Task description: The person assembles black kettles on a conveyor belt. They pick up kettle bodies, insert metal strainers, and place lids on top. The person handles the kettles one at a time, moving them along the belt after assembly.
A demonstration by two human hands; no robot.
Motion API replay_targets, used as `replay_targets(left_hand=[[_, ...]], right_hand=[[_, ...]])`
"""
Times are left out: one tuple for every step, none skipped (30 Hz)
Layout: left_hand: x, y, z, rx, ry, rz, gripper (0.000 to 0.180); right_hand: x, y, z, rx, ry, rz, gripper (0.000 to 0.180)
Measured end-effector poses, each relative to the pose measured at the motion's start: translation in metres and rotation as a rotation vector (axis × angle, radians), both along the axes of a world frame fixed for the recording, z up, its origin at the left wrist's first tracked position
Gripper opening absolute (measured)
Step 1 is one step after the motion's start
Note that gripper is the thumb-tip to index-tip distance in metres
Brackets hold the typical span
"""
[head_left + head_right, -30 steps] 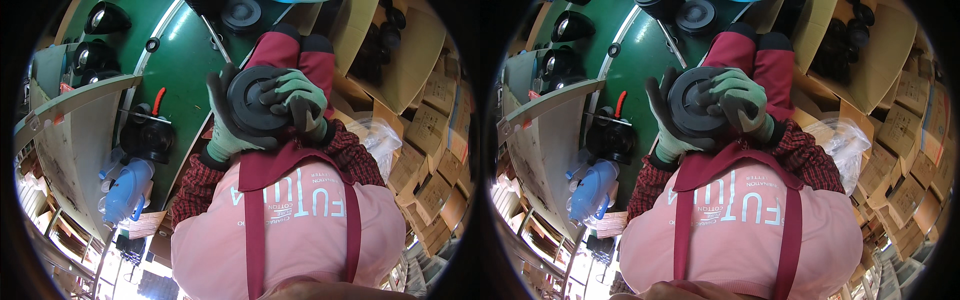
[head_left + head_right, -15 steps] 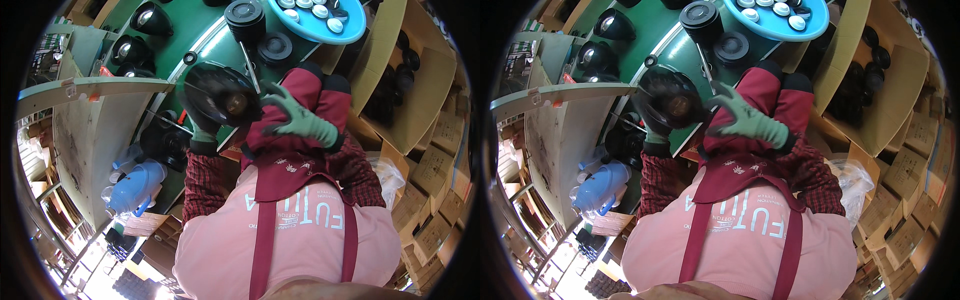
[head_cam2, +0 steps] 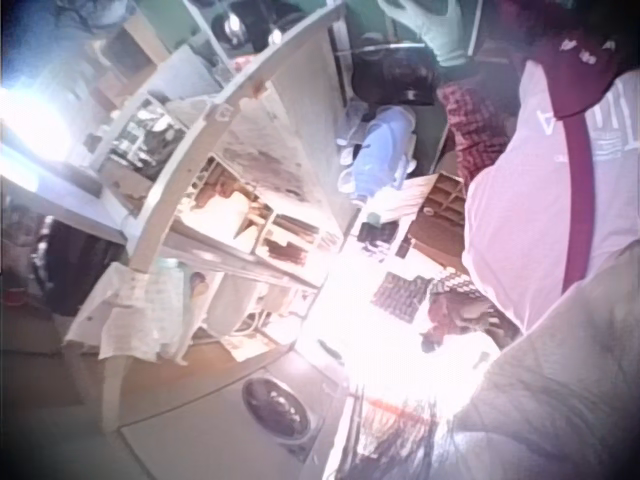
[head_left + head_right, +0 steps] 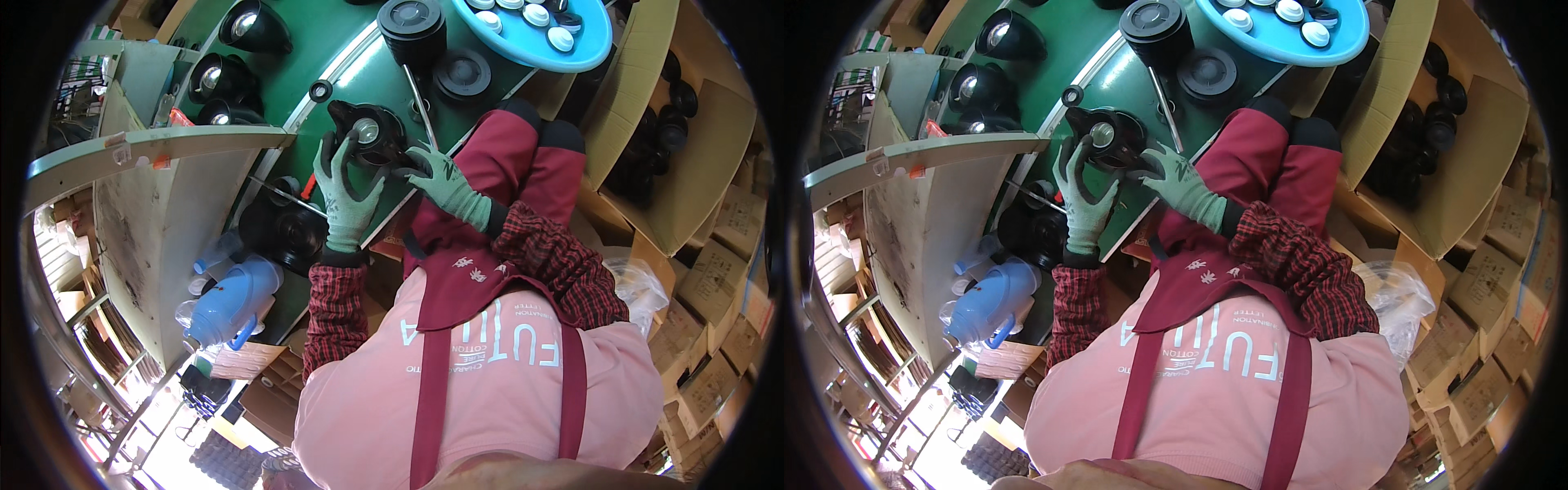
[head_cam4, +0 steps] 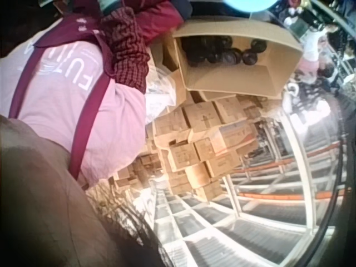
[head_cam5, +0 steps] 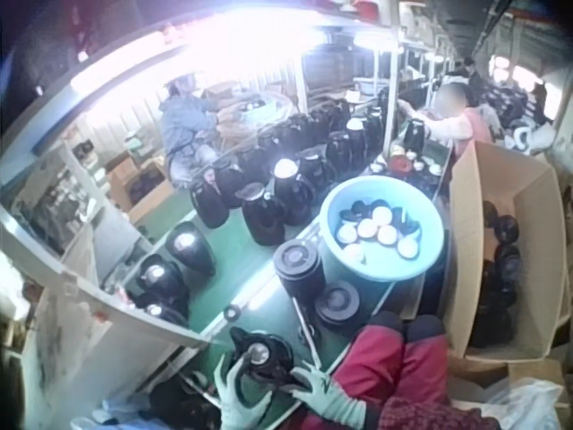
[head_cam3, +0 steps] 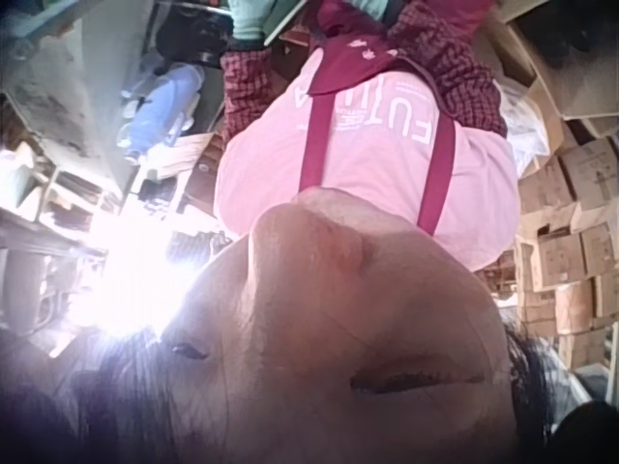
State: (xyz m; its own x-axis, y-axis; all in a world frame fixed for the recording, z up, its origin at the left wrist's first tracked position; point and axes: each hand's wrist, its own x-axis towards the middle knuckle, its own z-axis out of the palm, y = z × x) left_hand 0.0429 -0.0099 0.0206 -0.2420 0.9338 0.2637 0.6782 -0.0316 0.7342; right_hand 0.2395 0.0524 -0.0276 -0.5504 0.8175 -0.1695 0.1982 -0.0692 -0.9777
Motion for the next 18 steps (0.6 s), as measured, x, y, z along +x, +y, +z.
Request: replay_targets(left_hand=[[0.003, 0.006, 0.006, -0.024, 0.082, 0.014, 0.077], [0.002, 0.011, 0.01, -0.008, 0.079, 0.012, 0.077], [-0.003, 0.014, 0.01, -0.066, 0.138, -0.026, 0.076], [-0.012, 0.018, 0.005, -0.118, 0.195, -0.072, 0.075], [-0.022, 0.03, 0.002, -0.165, 0.257, -0.134, 0.073], [-0.029, 0.043, -0.007, -0.125, 0.217, -0.14, 0.068], [-0.035, 0.057, -0.002, -0.081, 0.272, -0.138, 0.067], [-0.043, 0.073, -0.001, -0.045, 0.242, -0.101, 0.067], [-0.05, 0.093, 0.0, -0.007, 0.209, -0.068, 0.067], [-0.053, 0.117, 0.006, 0.035, 0.254, -0.019, 0.068], [-0.06, 0.144, 0.009, 0.109, 0.305, 0.004, 0.066], [-0.069, 0.171, 0.01, 0.128, 0.304, 0.03, 0.064], [-0.078, 0.2, 0.009, 0.143, 0.297, 0.056, 0.063], [-0.093, 0.228, 0.007, 0.144, 0.341, 0.098, 0.063], [-0.105, 0.256, -0.003, 0.143, 0.376, 0.135, 0.062], [-0.112, 0.28, -0.011, 0.12, 0.398, 0.167, 0.062], [-0.12, 0.302, -0.017, 0.099, 0.42, 0.199, 0.063], [-0.128, 0.32, -0.025, 0.041, 0.445, 0.195, 0.063]], right_hand=[[-0.003, 0.0, 0.003, 0.0, 0.038, -0.04, 0.047], [-0.002, 0.004, 0.007, 0.028, -0.03, 0.062, 0.051], [0.0, 0.011, 0.01, 0.057, -0.099, 0.159, 0.055], [0.002, 0.017, 0.013, 0.088, -0.173, 0.247, 0.059], [0.001, 0.017, 0.001, 0.101, -0.069, 0.148, 0.063], [-0.002, 0.011, -0.023, 0.119, 0.034, 0.045, 0.068], [-0.006, 0.014, -0.036, 0.153, 0.137, -0.043, 0.072], [-0.003, 0.022, 0.003, 0.411, -0.043, -0.023, 0.074], [-0.001, 0.029, 0.001, 0.318, 0.164, -0.106, 0.067], [0.004, 0.035, 0.006, 0.363, 0.083, -0.109, 0.063], [0.011, 0.043, 0.014, 0.411, 0.007, -0.101, 0.06], [0.016, 0.043, 0.024, 0.31, 0.125, -0.15, 0.048], [0.027, 0.045, 0.038, 0.33, 0.033, -0.133, 0.042], [0.033, 0.043, 0.037, 0.322, 0.052, -0.122, 0.039], [0.041, 0.041, 0.033, 0.313, 0.062, -0.116, 0.036], [0.05, 0.038, 0.028, 0.337, 0.041, -0.115, 0.035], [0.057, 0.035, 0.025, 0.363, 0.02, -0.116, 0.035], [0.062, 0.03, 0.021, 0.304, 0.031, -0.132, 0.034]])
